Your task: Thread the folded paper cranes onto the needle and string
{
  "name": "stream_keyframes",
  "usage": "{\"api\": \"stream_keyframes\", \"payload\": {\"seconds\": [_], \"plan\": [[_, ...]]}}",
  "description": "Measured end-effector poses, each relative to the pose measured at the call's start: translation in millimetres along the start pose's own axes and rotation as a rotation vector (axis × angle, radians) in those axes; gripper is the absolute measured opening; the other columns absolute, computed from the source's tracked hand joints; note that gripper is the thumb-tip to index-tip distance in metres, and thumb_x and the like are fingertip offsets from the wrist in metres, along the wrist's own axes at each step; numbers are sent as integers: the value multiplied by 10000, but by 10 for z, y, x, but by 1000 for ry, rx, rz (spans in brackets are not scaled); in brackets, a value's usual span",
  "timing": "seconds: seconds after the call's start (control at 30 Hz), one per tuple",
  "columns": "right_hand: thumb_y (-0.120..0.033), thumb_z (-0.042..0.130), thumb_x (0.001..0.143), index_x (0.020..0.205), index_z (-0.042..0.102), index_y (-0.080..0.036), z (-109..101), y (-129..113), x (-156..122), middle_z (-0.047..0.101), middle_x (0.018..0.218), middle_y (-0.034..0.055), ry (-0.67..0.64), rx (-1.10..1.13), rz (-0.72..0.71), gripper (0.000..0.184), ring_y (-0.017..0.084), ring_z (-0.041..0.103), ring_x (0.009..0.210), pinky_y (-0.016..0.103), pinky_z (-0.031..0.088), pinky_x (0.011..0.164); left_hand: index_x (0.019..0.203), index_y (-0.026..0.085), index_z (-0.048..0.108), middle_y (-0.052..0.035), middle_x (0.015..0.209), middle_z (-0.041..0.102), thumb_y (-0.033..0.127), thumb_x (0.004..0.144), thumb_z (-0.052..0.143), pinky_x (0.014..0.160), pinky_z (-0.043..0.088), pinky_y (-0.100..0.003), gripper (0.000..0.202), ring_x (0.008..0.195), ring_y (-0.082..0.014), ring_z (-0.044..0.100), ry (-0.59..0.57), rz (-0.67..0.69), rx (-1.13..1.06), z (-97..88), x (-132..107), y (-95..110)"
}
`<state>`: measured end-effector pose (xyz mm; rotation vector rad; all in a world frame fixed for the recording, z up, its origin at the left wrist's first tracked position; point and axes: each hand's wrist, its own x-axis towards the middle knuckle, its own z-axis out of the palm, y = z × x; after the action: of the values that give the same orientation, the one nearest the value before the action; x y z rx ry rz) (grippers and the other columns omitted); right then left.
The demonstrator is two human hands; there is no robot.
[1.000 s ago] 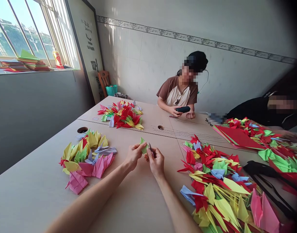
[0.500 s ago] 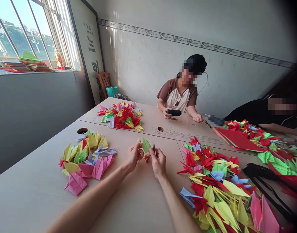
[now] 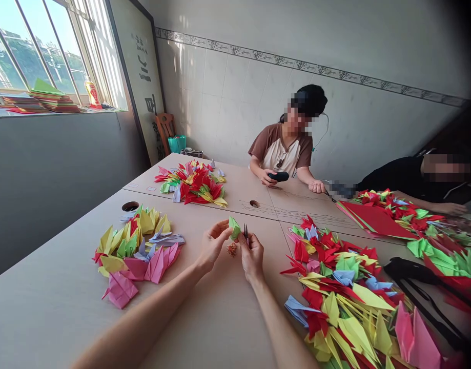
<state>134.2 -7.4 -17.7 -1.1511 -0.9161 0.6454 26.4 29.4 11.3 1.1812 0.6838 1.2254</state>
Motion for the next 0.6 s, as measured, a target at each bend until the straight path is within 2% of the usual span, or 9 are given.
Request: {"api": "stream_keyframes", "payload": {"seconds": [0.17,0.3,0.47,0.6], "plan": [[-480,607,773,805,570,-147,9,-19,-3,563,633,-21,2,28,39,336,61,441,445,180,359,405,1149,174,528,-50,893,646,328,740,648,766,461,-295,454,807,-153,598,-25,65,-38,29,-16,-24],[-504,579,780,864,564,-160,13,-2,1,527,577,-38,-4,46,35,355,68,451,424,176,356,388,1161,201,454,-32,885,625,275,738,652,740,482,-286,473,825,-152,605,-63,88,-57,42,-41,-67],[-484,576,784,914,570,-156,11,21,6,552,650,-16,0,61,10,352,67,477,457,166,367,394,1046,207,426,-24,900,607,243,736,652,729,497,-280,386,821,-145,608,-60,117,-40,53,-73,-122],[-453,597,780,887,565,-168,30,-12,-6,521,586,-48,-32,139,59,306,56,446,404,160,333,361,898,186,478,-20,861,596,271,747,639,662,495,-249,237,757,-130,591,-22,123,2,46,-77,-106]]}}
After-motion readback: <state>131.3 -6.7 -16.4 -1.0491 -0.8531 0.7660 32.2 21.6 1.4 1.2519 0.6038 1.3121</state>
